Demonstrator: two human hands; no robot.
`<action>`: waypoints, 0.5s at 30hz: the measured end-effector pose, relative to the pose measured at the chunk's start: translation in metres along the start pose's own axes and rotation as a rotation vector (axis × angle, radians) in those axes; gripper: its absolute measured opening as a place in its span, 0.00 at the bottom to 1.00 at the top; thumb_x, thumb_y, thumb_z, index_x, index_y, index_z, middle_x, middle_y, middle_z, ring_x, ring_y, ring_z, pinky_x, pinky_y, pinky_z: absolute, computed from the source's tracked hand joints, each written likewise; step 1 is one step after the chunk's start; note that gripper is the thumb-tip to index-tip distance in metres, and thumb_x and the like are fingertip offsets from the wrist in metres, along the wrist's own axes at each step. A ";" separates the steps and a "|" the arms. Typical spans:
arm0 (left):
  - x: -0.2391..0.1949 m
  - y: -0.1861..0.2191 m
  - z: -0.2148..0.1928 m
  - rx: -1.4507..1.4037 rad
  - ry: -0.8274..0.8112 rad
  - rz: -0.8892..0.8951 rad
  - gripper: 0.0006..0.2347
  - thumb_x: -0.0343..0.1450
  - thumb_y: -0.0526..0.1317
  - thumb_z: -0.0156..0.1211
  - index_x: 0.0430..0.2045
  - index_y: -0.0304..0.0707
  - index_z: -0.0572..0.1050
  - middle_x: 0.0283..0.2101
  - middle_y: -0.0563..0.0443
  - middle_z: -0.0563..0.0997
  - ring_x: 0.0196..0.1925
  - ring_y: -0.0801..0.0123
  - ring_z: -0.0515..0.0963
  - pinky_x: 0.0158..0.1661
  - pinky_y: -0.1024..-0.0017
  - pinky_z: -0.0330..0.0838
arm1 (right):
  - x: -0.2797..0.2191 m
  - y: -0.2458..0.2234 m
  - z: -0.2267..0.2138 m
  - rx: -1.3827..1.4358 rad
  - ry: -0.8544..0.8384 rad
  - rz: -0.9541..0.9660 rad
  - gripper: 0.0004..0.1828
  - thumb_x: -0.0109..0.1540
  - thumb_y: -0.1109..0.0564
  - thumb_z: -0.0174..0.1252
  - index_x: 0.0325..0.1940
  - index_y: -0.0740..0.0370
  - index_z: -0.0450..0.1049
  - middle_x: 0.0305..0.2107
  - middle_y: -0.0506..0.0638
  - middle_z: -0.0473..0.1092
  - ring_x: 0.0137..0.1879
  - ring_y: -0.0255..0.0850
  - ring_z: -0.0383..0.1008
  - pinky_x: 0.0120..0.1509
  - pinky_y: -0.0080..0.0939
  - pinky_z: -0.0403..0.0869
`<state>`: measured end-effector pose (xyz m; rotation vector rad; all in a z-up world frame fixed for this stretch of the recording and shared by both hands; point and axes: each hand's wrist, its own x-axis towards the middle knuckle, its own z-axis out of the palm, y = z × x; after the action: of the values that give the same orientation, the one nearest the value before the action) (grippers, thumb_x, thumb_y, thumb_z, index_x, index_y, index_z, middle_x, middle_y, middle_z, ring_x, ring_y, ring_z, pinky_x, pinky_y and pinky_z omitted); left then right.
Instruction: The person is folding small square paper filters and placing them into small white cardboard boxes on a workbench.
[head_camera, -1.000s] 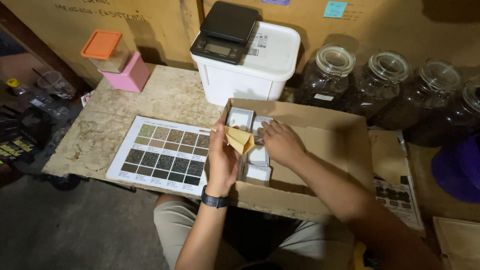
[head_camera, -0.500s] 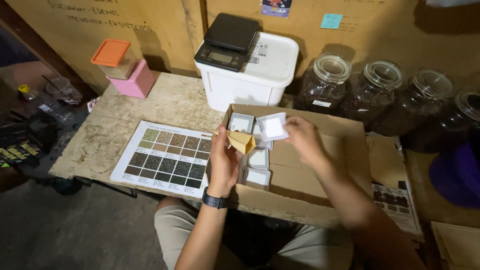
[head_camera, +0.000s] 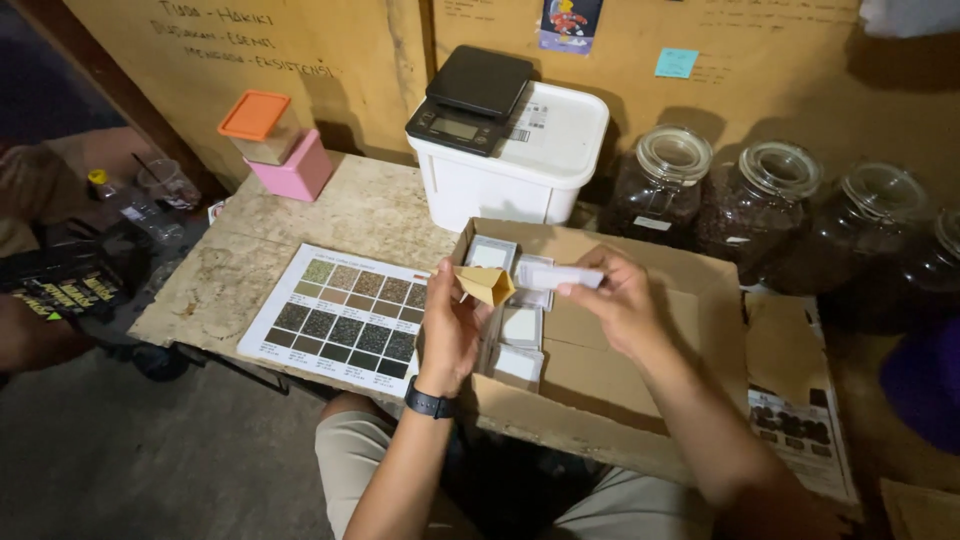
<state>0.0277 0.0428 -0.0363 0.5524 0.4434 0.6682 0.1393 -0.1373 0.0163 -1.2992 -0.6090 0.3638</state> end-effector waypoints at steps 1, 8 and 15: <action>0.002 -0.001 -0.002 -0.001 0.000 0.005 0.16 0.73 0.55 0.57 0.40 0.46 0.63 0.45 0.50 0.69 0.58 0.43 0.77 0.54 0.44 0.76 | 0.005 0.018 -0.004 0.001 -0.004 -0.002 0.16 0.49 0.70 0.73 0.36 0.64 0.75 0.29 0.47 0.71 0.35 0.33 0.75 0.39 0.27 0.74; 0.001 0.000 0.000 0.032 -0.049 -0.006 0.23 0.73 0.59 0.52 0.53 0.46 0.59 0.53 0.43 0.69 0.60 0.46 0.77 0.52 0.60 0.79 | 0.013 0.052 0.000 -0.075 -0.269 -0.217 0.14 0.53 0.73 0.68 0.33 0.66 0.69 0.42 0.68 0.80 0.53 0.49 0.81 0.58 0.45 0.78; -0.005 0.007 0.009 0.009 -0.089 -0.013 0.28 0.72 0.60 0.51 0.59 0.44 0.56 0.53 0.41 0.67 0.61 0.42 0.76 0.54 0.60 0.78 | 0.008 0.045 0.016 -0.341 -0.191 -0.452 0.13 0.55 0.70 0.67 0.32 0.61 0.69 0.38 0.56 0.83 0.44 0.42 0.85 0.50 0.41 0.79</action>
<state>0.0260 0.0411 -0.0245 0.5852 0.3671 0.6270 0.1401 -0.1096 -0.0227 -1.4095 -1.1380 0.0067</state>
